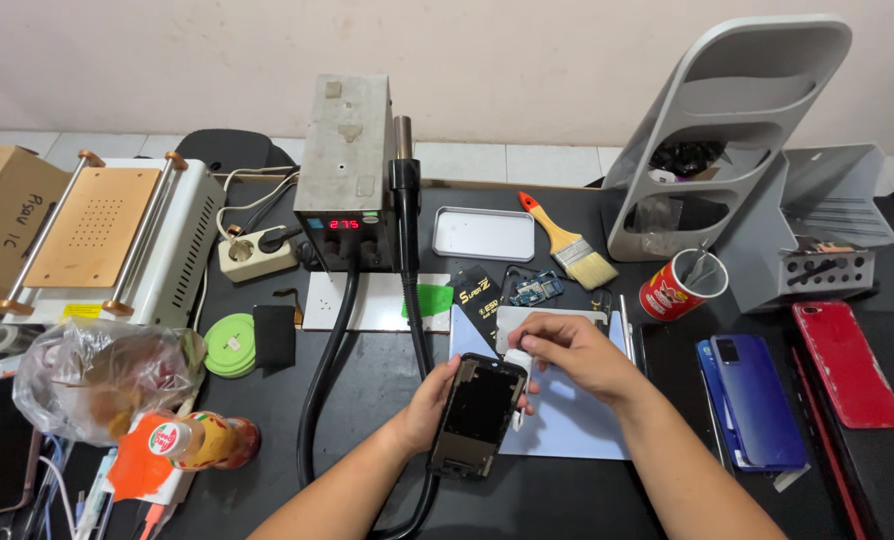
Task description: The person applies adhesive to the back of a smartphone chassis, then installs the battery and motherboard. They use a screwdriver to secure the motherboard and connect ribbon cables. The phone remains disassembled on the workbench at the end.
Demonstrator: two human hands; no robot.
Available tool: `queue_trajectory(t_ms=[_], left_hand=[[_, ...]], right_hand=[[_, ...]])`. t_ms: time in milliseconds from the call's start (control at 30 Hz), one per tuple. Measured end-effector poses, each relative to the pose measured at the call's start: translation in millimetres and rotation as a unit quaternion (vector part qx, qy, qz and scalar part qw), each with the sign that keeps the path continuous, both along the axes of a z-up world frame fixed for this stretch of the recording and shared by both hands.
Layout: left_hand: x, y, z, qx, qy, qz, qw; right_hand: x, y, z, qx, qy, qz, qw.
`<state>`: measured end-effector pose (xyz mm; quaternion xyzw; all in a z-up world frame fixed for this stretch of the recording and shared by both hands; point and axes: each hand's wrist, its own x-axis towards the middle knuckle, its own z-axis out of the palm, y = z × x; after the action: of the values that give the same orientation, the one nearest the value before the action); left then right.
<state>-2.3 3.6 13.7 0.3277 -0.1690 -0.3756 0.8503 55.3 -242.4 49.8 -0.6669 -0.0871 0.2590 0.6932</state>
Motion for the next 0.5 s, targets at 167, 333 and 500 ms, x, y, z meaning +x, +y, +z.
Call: queue_trajectory(t_ms=[167, 333, 500], left_hand=[[0.8, -3.2, -2.8, -0.001, -0.002, 0.001, 1.0], [-0.2, -3.6, -2.0, -0.011, -0.003, 0.001, 1.0], [0.5, -2.6, -0.7, -0.01, 0.022, -0.004, 1.0]], right_hand=[[1.0, 1.3, -19.5, -0.016, -0.026, -0.019, 0.999], [4.1, -3.3, 3.2, -0.05, -0.001, -0.008, 0.999], [2.2, 3.9, -2.9, -0.043, -0.019, 0.016, 0.999]])
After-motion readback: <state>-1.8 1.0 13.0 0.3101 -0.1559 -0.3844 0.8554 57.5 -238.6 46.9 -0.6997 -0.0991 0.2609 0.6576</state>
